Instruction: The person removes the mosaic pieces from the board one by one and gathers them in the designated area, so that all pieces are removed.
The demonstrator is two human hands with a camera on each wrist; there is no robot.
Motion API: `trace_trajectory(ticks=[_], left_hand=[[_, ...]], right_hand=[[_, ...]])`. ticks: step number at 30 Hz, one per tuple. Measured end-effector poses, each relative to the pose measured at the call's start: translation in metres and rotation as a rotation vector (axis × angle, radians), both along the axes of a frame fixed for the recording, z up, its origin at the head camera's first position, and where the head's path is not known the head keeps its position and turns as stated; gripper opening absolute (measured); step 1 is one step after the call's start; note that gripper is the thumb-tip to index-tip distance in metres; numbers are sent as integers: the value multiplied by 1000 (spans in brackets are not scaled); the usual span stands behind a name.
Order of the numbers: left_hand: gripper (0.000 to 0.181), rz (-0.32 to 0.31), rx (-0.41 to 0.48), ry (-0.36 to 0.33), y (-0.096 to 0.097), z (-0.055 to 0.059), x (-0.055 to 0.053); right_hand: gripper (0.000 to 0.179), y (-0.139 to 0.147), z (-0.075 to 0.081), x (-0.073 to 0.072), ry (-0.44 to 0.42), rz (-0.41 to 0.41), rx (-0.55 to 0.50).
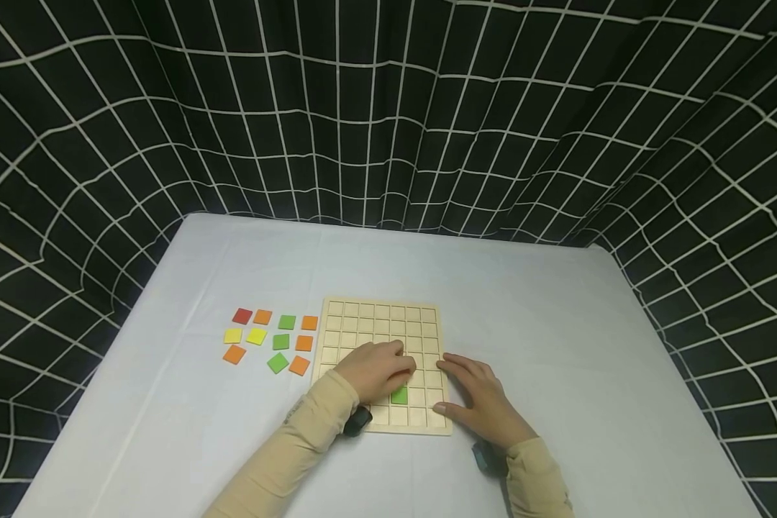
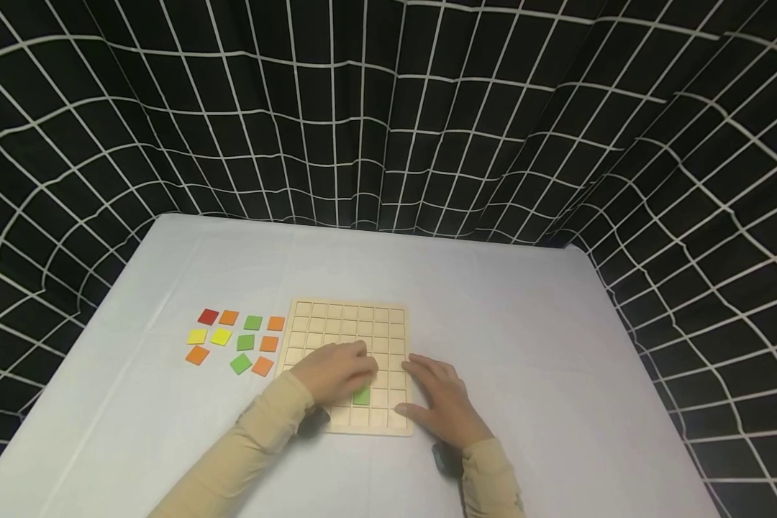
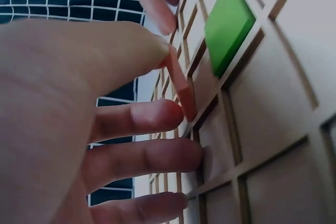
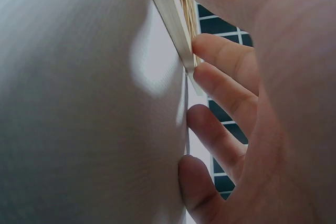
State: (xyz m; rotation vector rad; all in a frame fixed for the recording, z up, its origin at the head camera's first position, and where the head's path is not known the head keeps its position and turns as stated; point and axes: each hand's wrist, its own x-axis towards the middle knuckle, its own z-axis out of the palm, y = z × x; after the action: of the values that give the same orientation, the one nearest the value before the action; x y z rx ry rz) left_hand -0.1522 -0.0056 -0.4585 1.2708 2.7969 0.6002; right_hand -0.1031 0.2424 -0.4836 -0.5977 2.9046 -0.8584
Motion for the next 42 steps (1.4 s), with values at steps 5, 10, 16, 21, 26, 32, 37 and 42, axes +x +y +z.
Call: trace_trajectory(ticks=[5,10,16,21,26,32,37,42], left_hand=[[6,-8,-17,-45,-4,6,0],[5,-21,-21,-37,-5,3,-1],[5,-12,-7,-50,-4,1,-2],[6,0,-11,-45,-4,3,-2],[5,8,-34,-1,-4,6,-1],[4,29,-32,71,-9,15,0],[6,75,11,114,-26,27,0],[9,139,32,139,-55,37,0]], right_hand=[[70,1,-1,-1,9,5,1],[70,1,-2,0,15,7,5],[71,1,-1,0,11,7,3],[71,0,-1,0,4,-3,12],[71,1,-1,1,2,-12,20],[71,1,-1,0,8,-14,20],[71,0,-1,-1,7,-12,12],[71,1,0,-1,16,-12,15]])
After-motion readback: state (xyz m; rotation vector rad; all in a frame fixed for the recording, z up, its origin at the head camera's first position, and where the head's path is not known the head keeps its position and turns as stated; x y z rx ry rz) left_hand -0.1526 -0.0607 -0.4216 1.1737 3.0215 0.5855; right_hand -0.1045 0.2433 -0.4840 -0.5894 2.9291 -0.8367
